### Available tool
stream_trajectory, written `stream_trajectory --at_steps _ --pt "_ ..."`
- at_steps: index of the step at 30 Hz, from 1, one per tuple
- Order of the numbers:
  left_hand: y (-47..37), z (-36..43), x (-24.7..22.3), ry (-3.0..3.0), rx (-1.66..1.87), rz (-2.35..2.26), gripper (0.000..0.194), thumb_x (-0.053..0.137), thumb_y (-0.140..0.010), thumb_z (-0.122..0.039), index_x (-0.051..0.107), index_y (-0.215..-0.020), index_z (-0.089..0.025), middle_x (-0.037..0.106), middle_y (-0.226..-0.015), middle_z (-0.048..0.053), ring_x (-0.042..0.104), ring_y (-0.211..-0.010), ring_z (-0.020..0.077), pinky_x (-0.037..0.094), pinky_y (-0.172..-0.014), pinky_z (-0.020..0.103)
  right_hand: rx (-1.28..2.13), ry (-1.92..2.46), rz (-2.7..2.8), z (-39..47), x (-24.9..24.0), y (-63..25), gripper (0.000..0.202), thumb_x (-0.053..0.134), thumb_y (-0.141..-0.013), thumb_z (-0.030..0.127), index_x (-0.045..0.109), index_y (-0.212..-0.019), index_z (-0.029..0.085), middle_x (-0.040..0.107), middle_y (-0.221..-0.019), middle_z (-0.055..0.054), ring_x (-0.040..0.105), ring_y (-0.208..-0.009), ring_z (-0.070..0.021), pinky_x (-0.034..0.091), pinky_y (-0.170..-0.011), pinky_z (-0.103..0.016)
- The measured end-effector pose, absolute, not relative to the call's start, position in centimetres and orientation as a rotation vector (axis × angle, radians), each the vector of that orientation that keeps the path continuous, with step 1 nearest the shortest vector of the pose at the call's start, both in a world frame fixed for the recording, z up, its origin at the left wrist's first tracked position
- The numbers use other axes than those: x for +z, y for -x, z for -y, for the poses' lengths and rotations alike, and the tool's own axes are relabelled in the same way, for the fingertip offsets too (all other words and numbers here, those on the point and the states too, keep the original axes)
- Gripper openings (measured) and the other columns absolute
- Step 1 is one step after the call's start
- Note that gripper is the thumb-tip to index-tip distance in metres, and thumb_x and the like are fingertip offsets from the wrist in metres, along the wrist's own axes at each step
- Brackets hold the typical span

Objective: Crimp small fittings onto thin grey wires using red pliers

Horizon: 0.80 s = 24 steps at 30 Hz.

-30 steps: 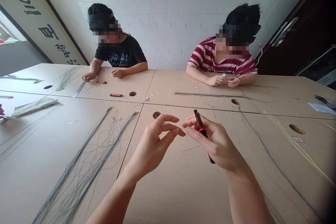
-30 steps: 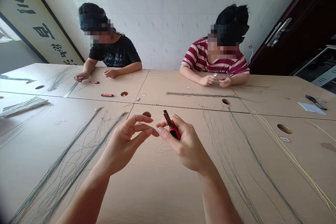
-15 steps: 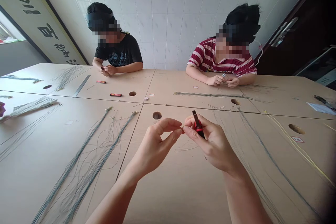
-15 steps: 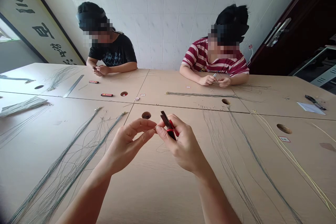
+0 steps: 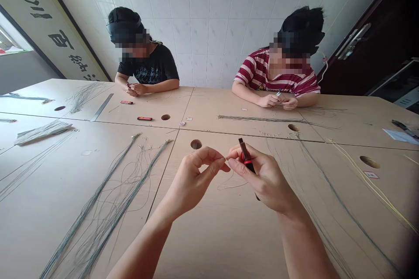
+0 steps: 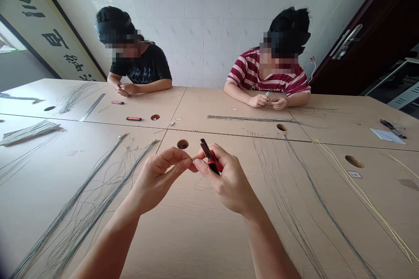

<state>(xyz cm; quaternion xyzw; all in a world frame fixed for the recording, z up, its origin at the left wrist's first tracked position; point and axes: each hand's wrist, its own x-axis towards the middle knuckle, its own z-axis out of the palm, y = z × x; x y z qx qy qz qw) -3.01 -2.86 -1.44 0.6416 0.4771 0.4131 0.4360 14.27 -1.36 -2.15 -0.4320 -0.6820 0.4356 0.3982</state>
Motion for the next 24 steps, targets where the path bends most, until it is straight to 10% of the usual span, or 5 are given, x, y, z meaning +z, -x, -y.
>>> stream_trajectory --at_steps 24 --pt "2.99 2.87 -1.60 -1.661 1.051 -1.192 0.020 0.052 -0.092 -0.032 0.064 -0.080 -0.021 0.070 -0.082 0.001 0.061 -0.081 0.0156 0.044 -0.078 0.029 1.143 1.104 1.735 1.19 -2.33 -14.38 0.021 0.055 -0.088 0.042 0.056 -0.083 0.022 0.058 -0.076 -0.002 0.055 -0.074 -0.0167 0.039 -0.057 -0.027"
